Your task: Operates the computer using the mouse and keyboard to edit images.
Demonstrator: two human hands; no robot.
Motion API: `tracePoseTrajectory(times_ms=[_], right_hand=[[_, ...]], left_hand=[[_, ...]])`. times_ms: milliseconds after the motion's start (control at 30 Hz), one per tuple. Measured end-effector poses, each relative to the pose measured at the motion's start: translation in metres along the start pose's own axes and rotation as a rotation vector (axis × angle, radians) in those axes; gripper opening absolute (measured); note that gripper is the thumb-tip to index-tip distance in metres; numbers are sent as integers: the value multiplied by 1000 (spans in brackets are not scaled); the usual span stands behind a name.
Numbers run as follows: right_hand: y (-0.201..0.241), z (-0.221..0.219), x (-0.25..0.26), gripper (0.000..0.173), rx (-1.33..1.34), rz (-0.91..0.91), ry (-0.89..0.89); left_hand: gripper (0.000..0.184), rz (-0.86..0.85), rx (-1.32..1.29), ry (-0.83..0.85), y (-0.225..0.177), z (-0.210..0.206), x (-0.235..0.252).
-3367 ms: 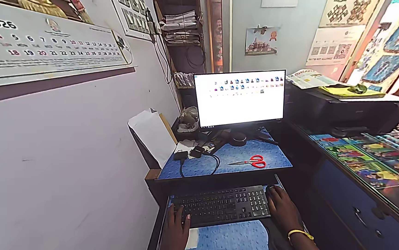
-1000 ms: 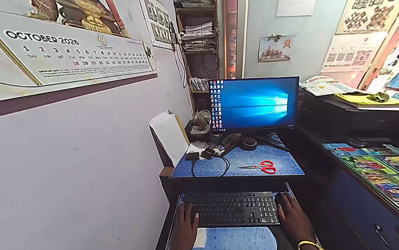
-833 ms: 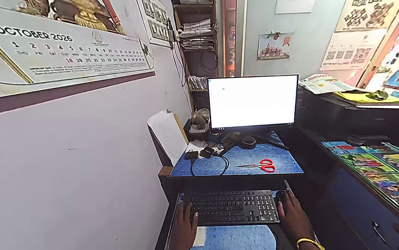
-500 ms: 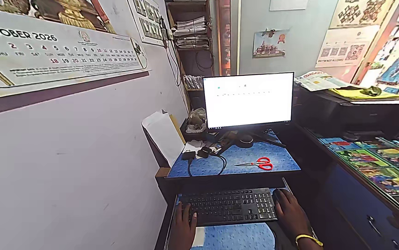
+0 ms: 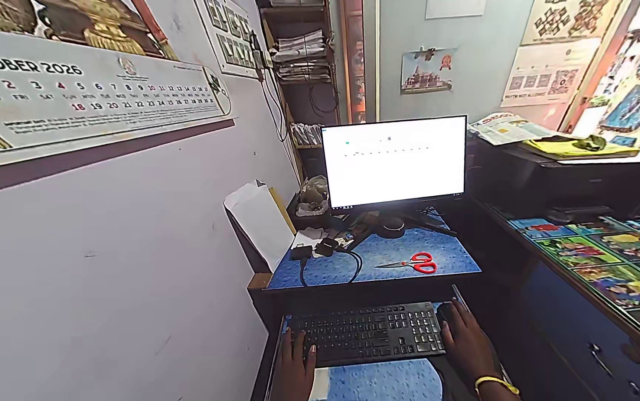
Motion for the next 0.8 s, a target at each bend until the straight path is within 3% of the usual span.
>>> tracePoseTrajectory(times_ms=[300, 800], right_hand=[[-13, -7, -1, 64, -33, -129, -24], [-4, -4, 0, 62, 0, -8, 96]], left_hand=[[63, 4, -15, 10, 1, 0, 0], [62, -18, -11, 8, 3, -2, 0]])
Point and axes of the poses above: each hand's wrist, its own x-axis towards the middle knuckle, its own z-axis out of the back of the hand, y = z × x, the point moved 8 cm from there along x, towards the middle knuckle, and after that the axes turned 13 degrees about -x, right-handed, at the moved point
